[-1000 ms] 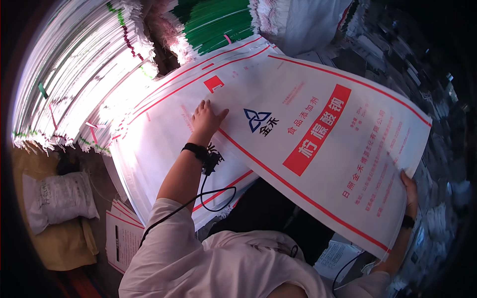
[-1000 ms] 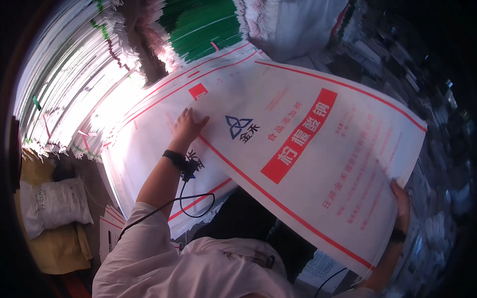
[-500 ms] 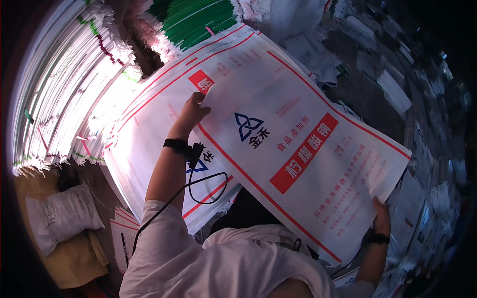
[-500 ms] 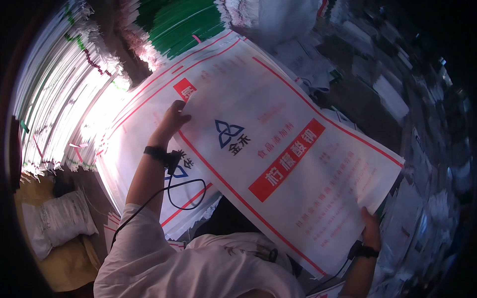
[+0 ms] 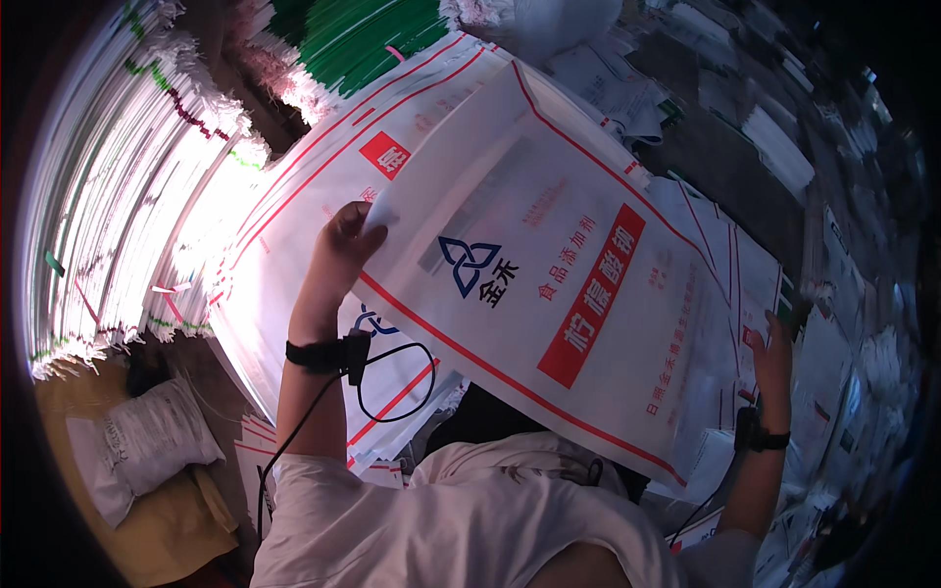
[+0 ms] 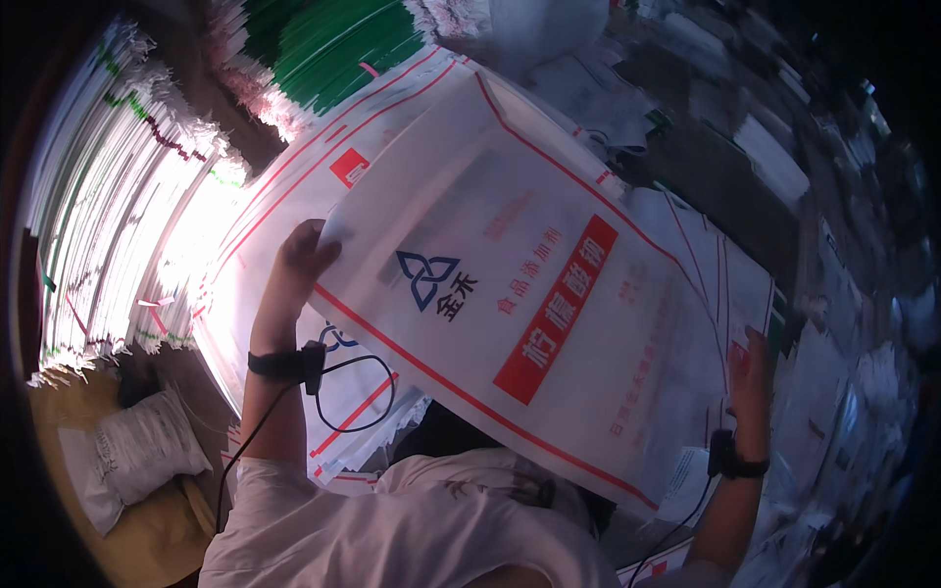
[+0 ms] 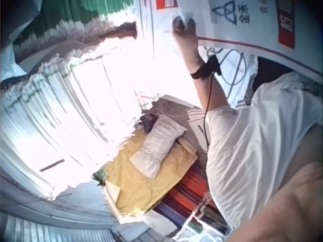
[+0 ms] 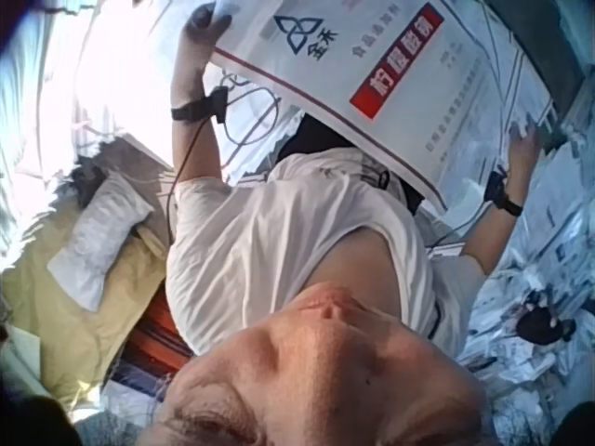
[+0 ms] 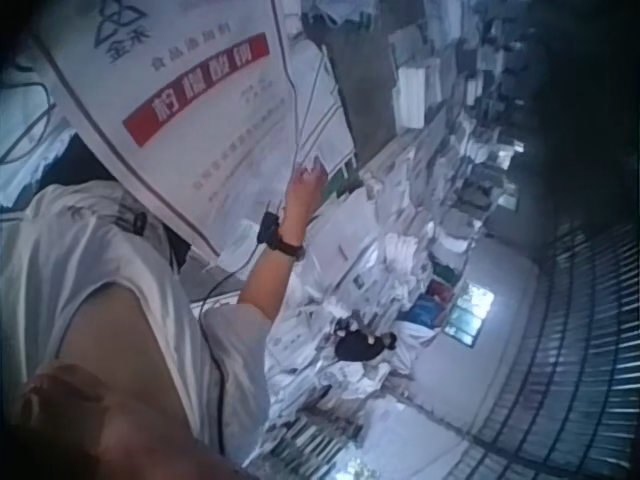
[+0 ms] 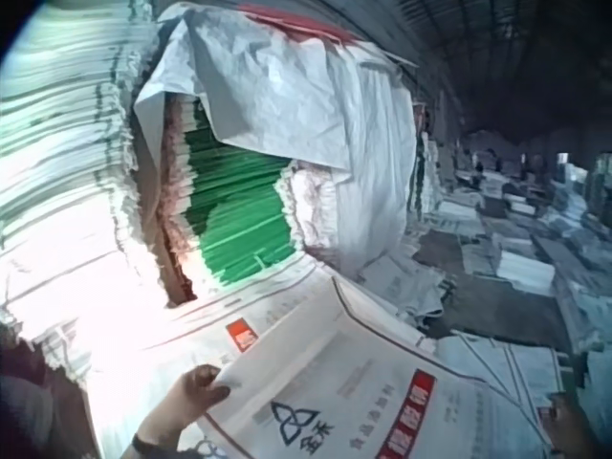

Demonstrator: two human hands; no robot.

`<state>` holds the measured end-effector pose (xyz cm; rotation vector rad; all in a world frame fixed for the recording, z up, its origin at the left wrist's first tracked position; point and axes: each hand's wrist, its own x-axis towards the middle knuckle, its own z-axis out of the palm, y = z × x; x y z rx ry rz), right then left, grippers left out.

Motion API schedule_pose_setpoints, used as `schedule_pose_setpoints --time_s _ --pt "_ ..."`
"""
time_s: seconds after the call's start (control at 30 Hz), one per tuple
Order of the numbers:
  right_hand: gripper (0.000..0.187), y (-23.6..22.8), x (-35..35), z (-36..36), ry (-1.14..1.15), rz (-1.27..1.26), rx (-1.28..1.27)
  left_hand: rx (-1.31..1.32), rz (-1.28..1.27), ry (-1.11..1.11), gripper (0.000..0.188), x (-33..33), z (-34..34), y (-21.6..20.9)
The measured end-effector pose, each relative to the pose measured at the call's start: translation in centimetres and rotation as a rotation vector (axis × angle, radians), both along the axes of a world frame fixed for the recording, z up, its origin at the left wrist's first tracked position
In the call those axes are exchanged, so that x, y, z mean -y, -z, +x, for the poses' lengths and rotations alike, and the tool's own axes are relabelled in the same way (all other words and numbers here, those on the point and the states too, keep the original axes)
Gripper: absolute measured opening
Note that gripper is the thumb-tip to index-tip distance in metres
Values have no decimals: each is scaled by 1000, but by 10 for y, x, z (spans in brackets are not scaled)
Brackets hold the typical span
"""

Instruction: Sort and inspect plastic food additive packaging bags in a warehouse.

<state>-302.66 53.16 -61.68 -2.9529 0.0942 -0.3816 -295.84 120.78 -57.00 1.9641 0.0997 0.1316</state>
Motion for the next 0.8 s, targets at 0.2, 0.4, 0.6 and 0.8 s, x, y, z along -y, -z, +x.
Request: schedule_pose_setpoints --time_s 0.2,0.4,0.6,0.8 --pt "35 -63 -236 34 -358 1017 -583 296 518 207 39 93 -60 -14" --pt "31 -8 -325 22 -384 1489 -702 250 512 319 38 154 -106 11" --pt "32 20 -334 7 -252 1682 -585 151 405 301 34 153 -114 20" --pt "35 24 -340 3 -245 1764 -536 156 301 232 49 155 -105 25"
